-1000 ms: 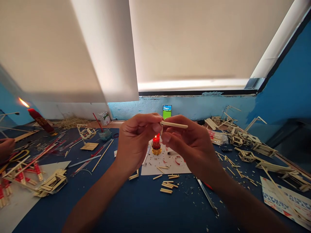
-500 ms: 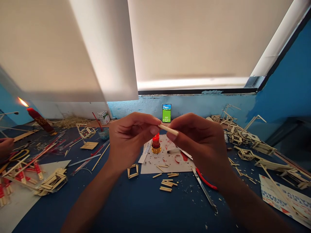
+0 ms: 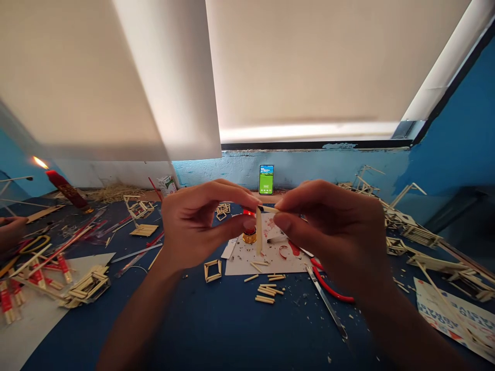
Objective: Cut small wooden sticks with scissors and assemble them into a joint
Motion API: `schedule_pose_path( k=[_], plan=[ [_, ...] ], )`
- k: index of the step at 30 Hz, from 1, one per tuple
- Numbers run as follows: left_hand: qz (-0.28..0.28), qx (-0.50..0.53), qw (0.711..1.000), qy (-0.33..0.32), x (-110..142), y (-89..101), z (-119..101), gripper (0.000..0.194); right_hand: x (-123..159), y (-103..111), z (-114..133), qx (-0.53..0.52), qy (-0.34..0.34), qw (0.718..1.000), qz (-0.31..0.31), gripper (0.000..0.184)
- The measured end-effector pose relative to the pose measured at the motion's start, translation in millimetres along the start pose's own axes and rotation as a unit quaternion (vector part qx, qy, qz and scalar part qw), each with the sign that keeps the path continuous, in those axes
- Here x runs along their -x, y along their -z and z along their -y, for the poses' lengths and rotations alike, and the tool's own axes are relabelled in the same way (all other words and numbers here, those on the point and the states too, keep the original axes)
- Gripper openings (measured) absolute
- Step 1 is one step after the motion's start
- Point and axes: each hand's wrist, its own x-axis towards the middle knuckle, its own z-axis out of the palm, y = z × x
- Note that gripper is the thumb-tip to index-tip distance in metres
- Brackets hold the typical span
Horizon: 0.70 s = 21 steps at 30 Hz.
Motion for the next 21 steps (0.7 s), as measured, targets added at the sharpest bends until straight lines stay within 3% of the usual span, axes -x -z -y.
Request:
schedule_pose_path(
  k=[4,9,21],
  plan=[
    [-0.015,-0.067,0.997,-0.047,-2,1.8,-2,0.032,2,3,4,0.035,0.012,0.999,0.006,0.016],
    [0.014,-0.135,0.981,-0.138,-7,4.6,-5,0.027,2,4,8,0.037,0.003,0.999,0.030,0.014],
    [0.087,-0.131,0.975,-0.156,-14,7.9,-12,0.018,2,5,5,0.028,-0.004,0.998,0.057,0.016]
  ],
)
